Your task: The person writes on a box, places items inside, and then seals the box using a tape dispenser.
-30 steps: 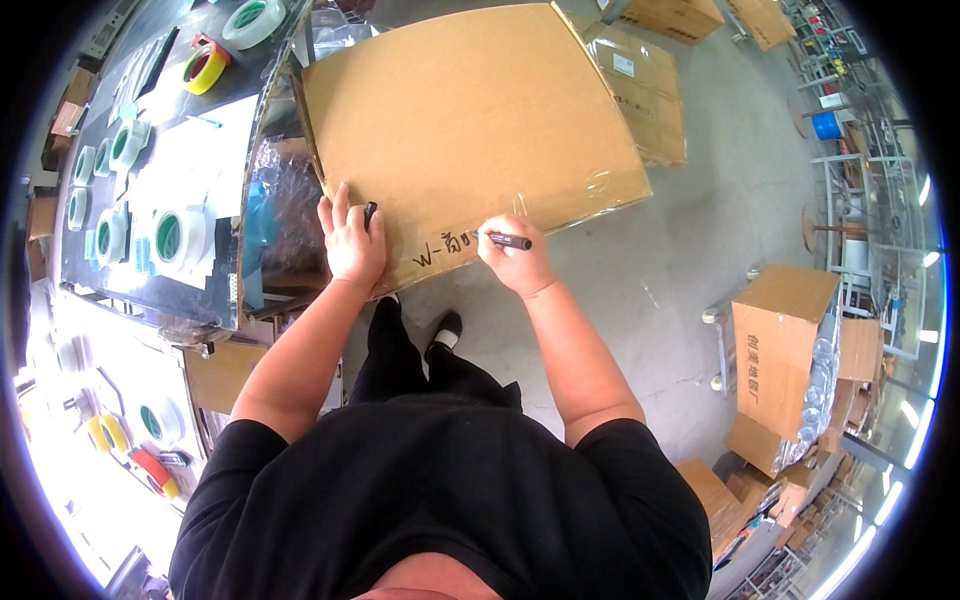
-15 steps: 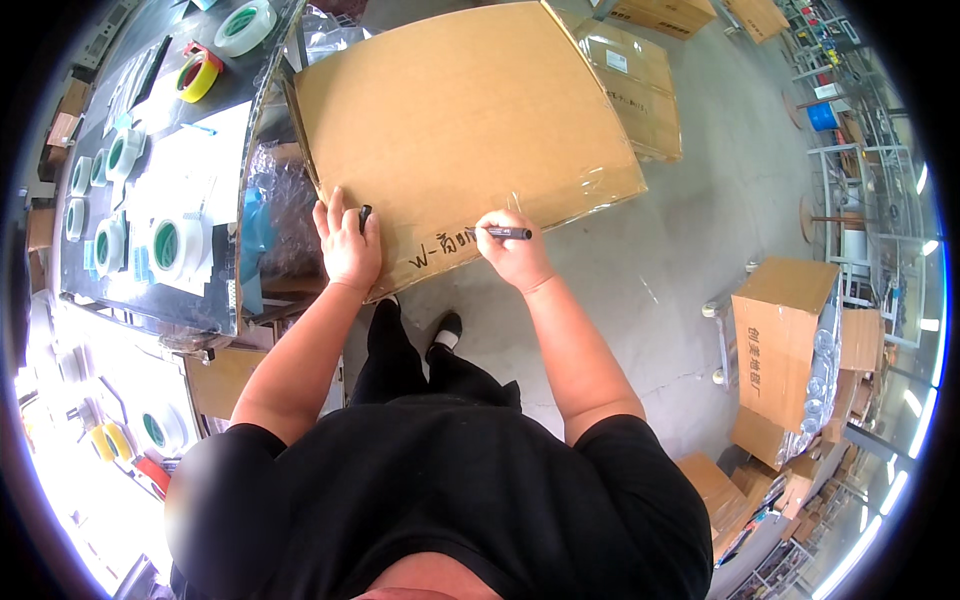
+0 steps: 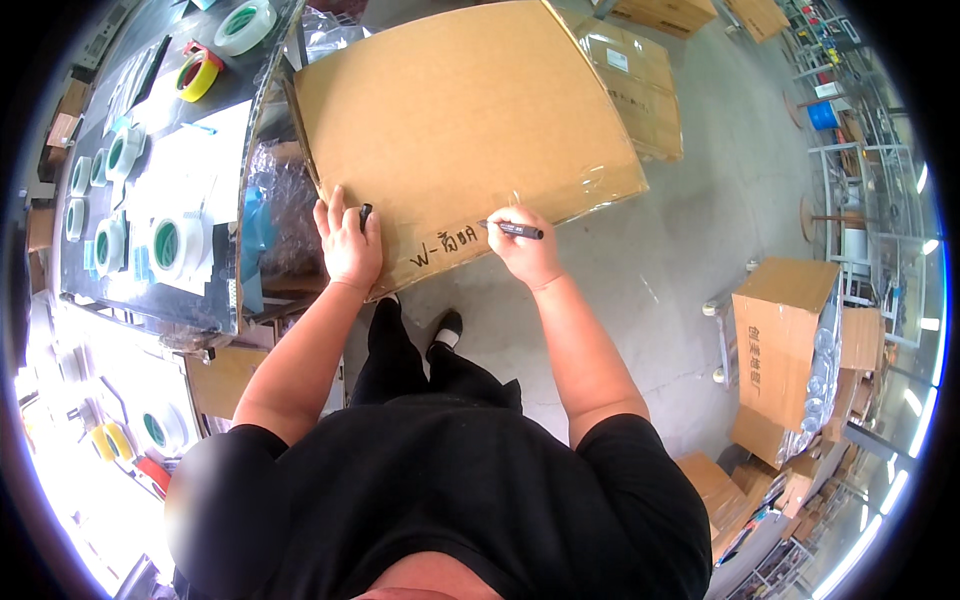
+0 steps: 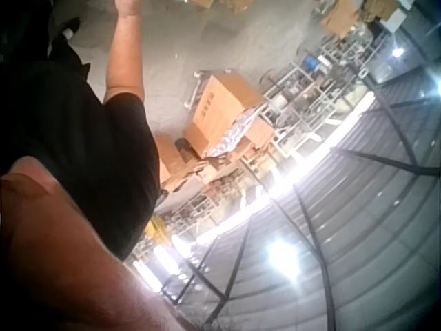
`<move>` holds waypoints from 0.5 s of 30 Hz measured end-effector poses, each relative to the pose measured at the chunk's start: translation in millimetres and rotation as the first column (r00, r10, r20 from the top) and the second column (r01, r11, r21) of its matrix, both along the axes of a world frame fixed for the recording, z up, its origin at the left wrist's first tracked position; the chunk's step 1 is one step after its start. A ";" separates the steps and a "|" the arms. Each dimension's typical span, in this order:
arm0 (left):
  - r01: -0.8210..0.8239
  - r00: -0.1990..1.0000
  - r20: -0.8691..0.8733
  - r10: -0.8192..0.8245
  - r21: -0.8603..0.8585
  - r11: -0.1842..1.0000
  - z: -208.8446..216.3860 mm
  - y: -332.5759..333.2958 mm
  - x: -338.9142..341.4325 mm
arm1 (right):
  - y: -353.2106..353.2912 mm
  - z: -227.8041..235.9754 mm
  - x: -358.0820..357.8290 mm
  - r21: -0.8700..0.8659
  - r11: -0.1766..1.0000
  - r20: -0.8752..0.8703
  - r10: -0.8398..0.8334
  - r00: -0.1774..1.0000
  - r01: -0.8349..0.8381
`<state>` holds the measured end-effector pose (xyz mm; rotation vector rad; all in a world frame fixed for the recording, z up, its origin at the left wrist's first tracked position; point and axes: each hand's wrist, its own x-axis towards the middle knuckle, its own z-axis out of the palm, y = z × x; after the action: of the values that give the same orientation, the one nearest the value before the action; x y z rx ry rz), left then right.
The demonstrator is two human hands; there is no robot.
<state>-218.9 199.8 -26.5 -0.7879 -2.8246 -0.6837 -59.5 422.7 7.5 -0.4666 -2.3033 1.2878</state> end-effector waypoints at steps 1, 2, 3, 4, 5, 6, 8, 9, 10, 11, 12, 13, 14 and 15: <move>0.001 1.000 -0.001 -0.001 0.003 1.000 -0.5 0.1 -0.1 | 1.7 0.9 -0.4 -0.002 1.000 -0.001 -0.002 1.000 0.002; 0.004 1.000 -0.009 -0.004 0.010 1.000 -1.3 -0.7 0.1 | 3.3 0.6 -0.4 0.000 1.000 -0.003 -0.003 1.000 0.003; 0.006 1.000 -0.016 -0.006 0.017 1.000 -2.0 -0.6 0.1 | 5.0 -0.9 -0.2 0.051 0.998 -0.031 0.030 0.999 -0.028; 0.008 1.000 -0.014 -0.008 0.016 1.000 -0.7 0.0 0.6 | 5.2 -3.6 2.0 0.098 0.994 -0.054 0.062 0.997 -0.056; 0.009 1.000 -0.001 -0.009 0.017 1.000 1.1 0.9 0.6 | 6.3 -6.6 3.7 0.097 0.994 -0.052 0.060 0.997 -0.054; 0.009 1.000 0.012 -0.009 0.018 1.000 2.0 1.4 1.1 | 8.1 -9.5 5.2 0.078 0.994 -0.085 0.090 0.992 -0.083; 0.014 1.000 0.001 -0.014 0.013 1.000 -0.4 2.1 -0.3 | 13.1 -11.0 3.7 0.062 0.992 -0.124 0.120 0.985 -0.113; 0.019 1.000 -0.009 -0.019 0.008 1.000 -1.5 2.9 -0.8 | 15.3 -11.7 3.5 0.065 0.993 -0.101 0.106 0.989 -0.100; 0.020 1.000 -0.009 -0.020 0.007 1.000 -0.3 2.4 -0.5 | 13.8 -9.7 2.9 0.065 0.994 -0.076 0.091 0.993 -0.086; 0.011 1.000 0.006 -0.011 0.005 1.000 1.5 2.1 -0.4 | 15.4 -6.1 3.9 -0.004 0.997 0.034 0.073 0.997 -0.072; 0.002 1.000 0.022 -0.002 0.002 1.000 2.5 1.9 -0.3 | 13.8 -4.1 2.9 -0.005 0.997 0.034 0.071 0.997 -0.071; 0.003 1.000 0.021 -0.003 0.003 1.000 1.8 1.7 -0.5 | 10.2 2.3 -0.7 0.050 0.997 0.009 0.055 0.998 -0.055; 0.010 1.000 0.006 -0.010 0.006 1.000 0.3 1.0 -1.2 | 8.6 5.3 -2.8 0.104 0.994 -0.017 0.040 0.999 -0.038; 0.017 1.000 -0.008 -0.017 0.009 1.000 -0.7 0.7 -1.7 | 10.5 2.5 -3.0 0.137 0.989 -0.034 0.054 0.998 -0.049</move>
<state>-220.5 200.5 -27.2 -0.8128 -2.8091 -0.6942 -62.5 433.1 10.0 -0.3357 -2.3663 1.1438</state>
